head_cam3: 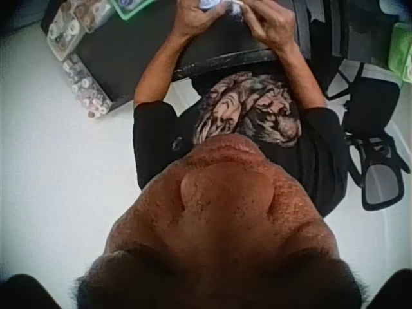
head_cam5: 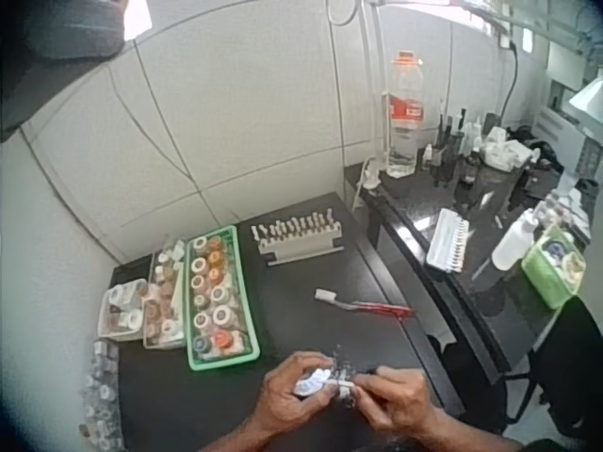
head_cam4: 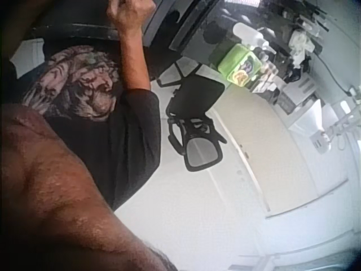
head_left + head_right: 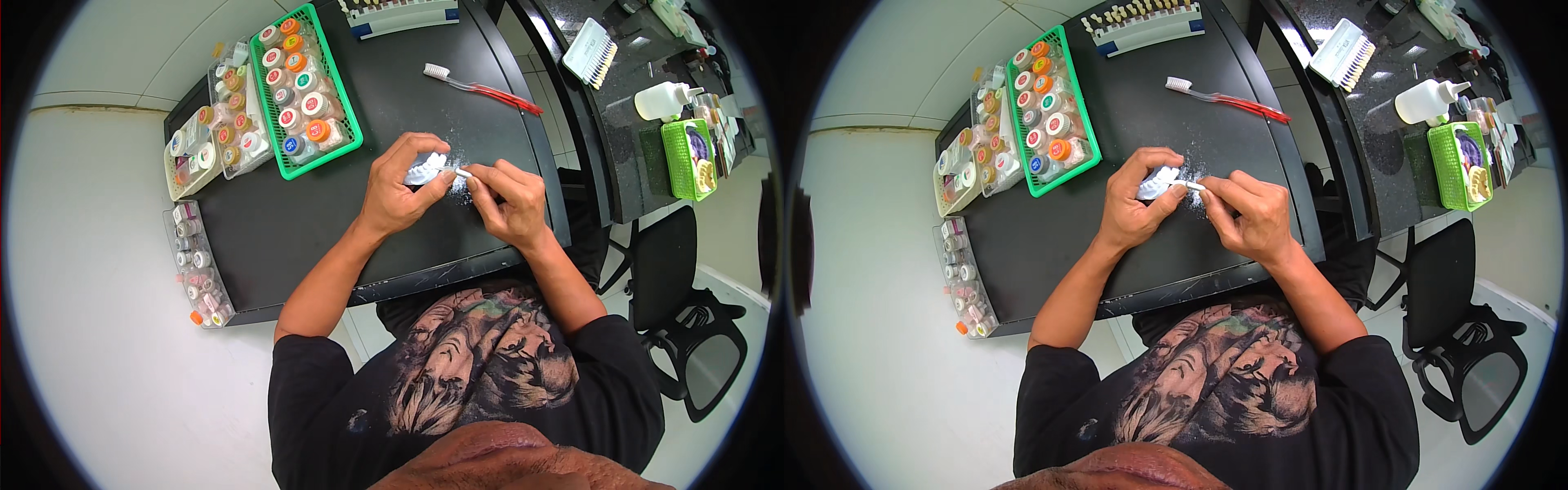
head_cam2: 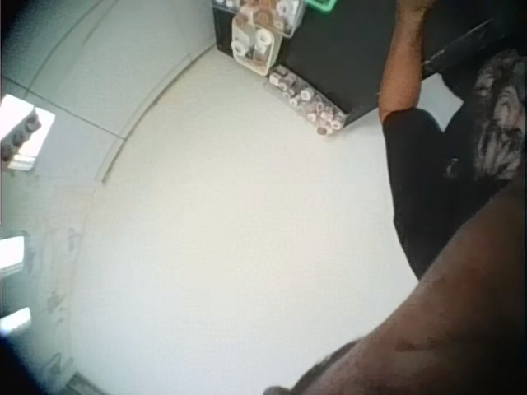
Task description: The person wipes a dental cast with a brush and then applies white powder to the surface using a metal tool.
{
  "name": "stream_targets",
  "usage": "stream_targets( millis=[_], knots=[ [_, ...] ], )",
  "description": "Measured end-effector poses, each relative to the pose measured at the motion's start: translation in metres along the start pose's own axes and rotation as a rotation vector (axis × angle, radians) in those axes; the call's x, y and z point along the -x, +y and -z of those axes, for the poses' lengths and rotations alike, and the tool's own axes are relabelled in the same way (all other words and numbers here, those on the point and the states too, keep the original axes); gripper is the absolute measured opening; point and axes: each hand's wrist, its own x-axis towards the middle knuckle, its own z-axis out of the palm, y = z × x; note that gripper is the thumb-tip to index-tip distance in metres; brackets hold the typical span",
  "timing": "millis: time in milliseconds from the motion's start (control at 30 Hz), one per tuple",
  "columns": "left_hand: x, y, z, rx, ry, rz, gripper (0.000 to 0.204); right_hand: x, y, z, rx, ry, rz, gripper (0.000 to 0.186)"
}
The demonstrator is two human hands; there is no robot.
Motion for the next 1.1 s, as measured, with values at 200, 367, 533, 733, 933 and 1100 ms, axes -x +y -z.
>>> stream_targets(
  millis=[200, 367, 533, 733, 933, 1100],
  knots=[
    [0.001, 0.000, 0.000, -0.003, 0.000, 0.018, 0.038, 0.002, 0.001, -0.001, 0.047, 0.008, -0.002, 0.014],
    [-0.001, 0.008, -0.001, -0.090, 0.000, 0.007, 0.042, 0.000, -0.001, -0.002, 0.057, 0.107, -0.037, 0.020],
    [-0.001, 0.001, 0.002, -0.150, 0.014, -0.051, 0.046, 0.002, -0.002, 0.000, 0.138, 0.141, -0.049, 0.026],
    [-0.003, 0.004, 0.008, -0.326, -0.047, -0.070, 0.061, 0.008, 0.000, 0.008, 0.165, 0.292, 0.009, 0.031],
    [-0.006, 0.001, 0.006, -0.441, -0.030, -0.147, 0.070, 0.017, 0.003, 0.009, 0.148, 0.336, -0.052, 0.032],
    [-0.006, 0.001, 0.009, -0.501, -0.028, -0.162, 0.070, 0.017, 0.003, 0.010, 0.122, 0.346, -0.057, 0.031]
  ],
)
